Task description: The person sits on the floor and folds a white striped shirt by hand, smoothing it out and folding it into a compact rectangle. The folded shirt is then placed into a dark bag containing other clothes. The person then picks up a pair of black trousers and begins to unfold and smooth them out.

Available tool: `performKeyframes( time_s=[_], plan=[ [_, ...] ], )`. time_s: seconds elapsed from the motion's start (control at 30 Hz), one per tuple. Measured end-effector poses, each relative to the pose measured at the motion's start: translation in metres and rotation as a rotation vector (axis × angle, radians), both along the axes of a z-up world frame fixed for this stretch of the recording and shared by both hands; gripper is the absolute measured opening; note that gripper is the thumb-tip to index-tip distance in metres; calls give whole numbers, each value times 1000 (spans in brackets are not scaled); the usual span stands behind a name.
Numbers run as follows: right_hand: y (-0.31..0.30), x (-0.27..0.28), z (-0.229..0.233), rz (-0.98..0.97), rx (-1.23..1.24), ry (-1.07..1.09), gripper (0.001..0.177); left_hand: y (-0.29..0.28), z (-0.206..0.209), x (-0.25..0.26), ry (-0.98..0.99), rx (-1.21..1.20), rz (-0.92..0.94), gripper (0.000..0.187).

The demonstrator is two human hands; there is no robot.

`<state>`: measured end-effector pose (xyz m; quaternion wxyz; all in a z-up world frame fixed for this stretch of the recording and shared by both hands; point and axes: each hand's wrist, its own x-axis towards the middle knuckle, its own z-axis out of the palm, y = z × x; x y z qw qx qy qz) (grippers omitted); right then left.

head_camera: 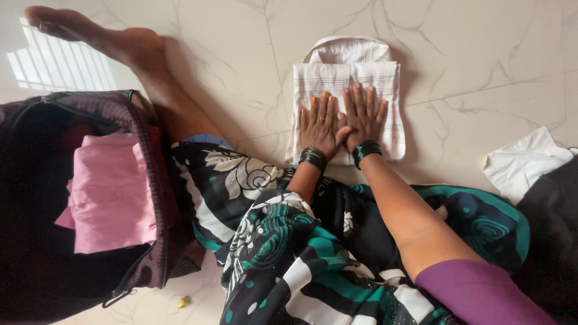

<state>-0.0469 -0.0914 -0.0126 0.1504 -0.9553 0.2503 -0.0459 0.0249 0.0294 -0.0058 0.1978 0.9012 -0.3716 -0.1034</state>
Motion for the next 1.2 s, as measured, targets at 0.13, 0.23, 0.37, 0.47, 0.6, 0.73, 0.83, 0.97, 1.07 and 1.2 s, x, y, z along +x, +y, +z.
performKeyframes(
  time_s=[0.13, 0.23, 0.37, 0.47, 0.6, 0.73, 0.83, 0.97, 1.07, 1.2],
  plan=[
    [4, 4, 15, 4, 10, 20, 66, 4, 11, 35, 40, 319, 97, 79],
    [6, 3, 23, 13, 15, 21, 67, 8, 18, 63, 93, 447, 285, 75],
    [5, 4, 16, -4, 16, 31, 69, 28, 21, 67, -45, 288, 531, 80],
    [3, -2, -9, -5, -71, 5, 69, 7, 15, 8, -42, 244, 259, 86],
    [-12, 2, -46, 25, -281, -44, 71, 2, 5, -80, -18, -111, 88, 98],
    [-13, -2, -34, 29, -135, -31, 68, 14, -18, -88, 44, -208, 63, 101],
    [-22, -1, 9, 76, -42, -31, 62, 13, -22, -78, -51, -6, 9, 98],
    [-47, -9, 48, 70, 60, 74, 53, 14, 0, -51, -54, 78, -98, 96],
    [-58, -34, 47, 39, 87, 2, 52, 19, 39, -12, 60, 386, -209, 88],
    [-48, -70, 41, -115, 307, 1, 52, 21, 72, 2, -39, 438, -98, 88]
  ],
)
